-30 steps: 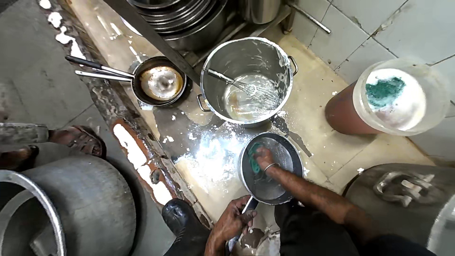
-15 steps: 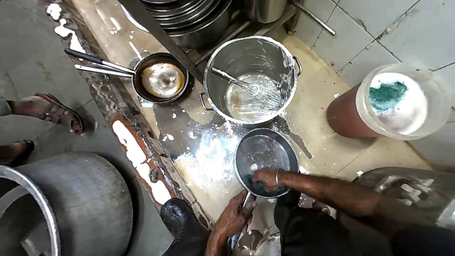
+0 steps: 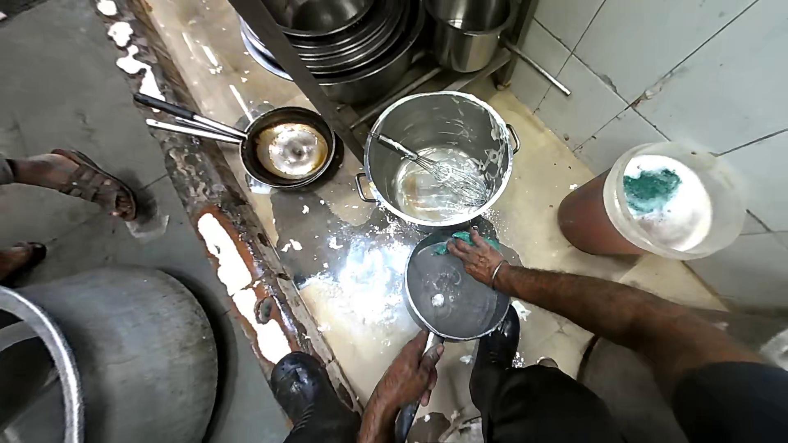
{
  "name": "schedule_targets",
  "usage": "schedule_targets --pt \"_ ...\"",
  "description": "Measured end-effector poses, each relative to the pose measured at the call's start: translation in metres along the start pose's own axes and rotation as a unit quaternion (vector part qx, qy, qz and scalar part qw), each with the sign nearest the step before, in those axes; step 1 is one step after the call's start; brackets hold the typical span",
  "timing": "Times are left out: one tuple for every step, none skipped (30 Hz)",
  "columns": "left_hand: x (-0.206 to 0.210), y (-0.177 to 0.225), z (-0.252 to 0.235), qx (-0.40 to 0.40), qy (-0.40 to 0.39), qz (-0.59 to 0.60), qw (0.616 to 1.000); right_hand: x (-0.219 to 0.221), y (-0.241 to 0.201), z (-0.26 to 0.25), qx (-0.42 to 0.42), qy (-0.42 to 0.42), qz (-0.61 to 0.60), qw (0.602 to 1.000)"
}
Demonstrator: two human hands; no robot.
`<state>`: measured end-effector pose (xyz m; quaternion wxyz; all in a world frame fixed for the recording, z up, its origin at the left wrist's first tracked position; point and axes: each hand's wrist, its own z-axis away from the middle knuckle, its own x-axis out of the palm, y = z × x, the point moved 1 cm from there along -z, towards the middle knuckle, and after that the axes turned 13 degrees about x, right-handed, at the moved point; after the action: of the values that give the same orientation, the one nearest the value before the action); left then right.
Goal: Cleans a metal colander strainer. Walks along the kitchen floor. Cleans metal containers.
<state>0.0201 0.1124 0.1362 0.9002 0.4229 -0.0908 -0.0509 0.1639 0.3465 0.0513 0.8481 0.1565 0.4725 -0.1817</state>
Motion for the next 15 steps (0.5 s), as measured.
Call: schedule_targets --pt "0.000 -0.001 0.001 0.006 0.000 0.002 1.000 0.001 -0.006 0.003 0.015 -0.032 -0.006 0.999" --pt "0.000 -0.003 0.002 0.013 0.001 0.005 1.000 0.000 -0.012 0.008 0.030 -0.067 -0.016 0.997" --pt "0.000 -0.006 0.003 0.021 0.003 0.009 1.000 -0.001 -0.018 0.015 0.044 -0.102 -0.030 0.993" --pt "0.001 -0.009 0.005 0.029 0.005 0.012 1.000 -0.002 -0.024 0.025 0.059 -0.136 -0.045 0.988" --pt "0.002 -0.011 0.006 0.037 0.006 0.016 0.999 -0.003 -0.029 0.036 0.072 -0.176 -0.059 0.980" --pt "0.003 -0.014 0.006 0.044 0.007 0.021 0.999 -0.007 -0.033 0.048 0.076 -0.215 -0.075 0.971" --pt "0.004 -0.016 0.007 0.047 0.006 0.027 0.998 -0.012 -0.037 0.058 0.071 -0.265 -0.094 0.957" --pt "0.006 -0.017 0.007 0.045 0.003 0.031 0.999 -0.018 -0.039 0.066 0.057 -0.315 -0.126 0.939" --pt "0.008 -0.019 0.007 0.041 0.000 0.033 0.999 -0.021 -0.042 0.070 0.027 -0.351 -0.167 0.921" --pt "0.009 -0.019 0.008 0.041 -0.002 0.035 0.999 -0.020 -0.044 0.073 -0.012 -0.363 -0.226 0.904" --pt "0.009 -0.020 0.008 0.042 -0.003 0.036 0.998 -0.017 -0.047 0.074 -0.047 -0.356 -0.308 0.881" --pt "0.008 -0.020 0.008 0.045 -0.004 0.038 0.998 -0.012 -0.051 0.073 -0.068 -0.336 -0.401 0.849" --pt "0.008 -0.020 0.007 0.047 -0.003 0.039 0.998 -0.008 -0.054 0.073 -0.075 -0.314 -0.494 0.807" --pt "0.006 -0.019 0.007 0.048 0.001 0.038 0.998 -0.006 -0.056 0.071 -0.073 -0.296 -0.577 0.758" --pt "0.005 -0.018 0.007 0.048 0.007 0.037 0.998 -0.006 -0.058 0.069 -0.062 -0.284 -0.650 0.702"
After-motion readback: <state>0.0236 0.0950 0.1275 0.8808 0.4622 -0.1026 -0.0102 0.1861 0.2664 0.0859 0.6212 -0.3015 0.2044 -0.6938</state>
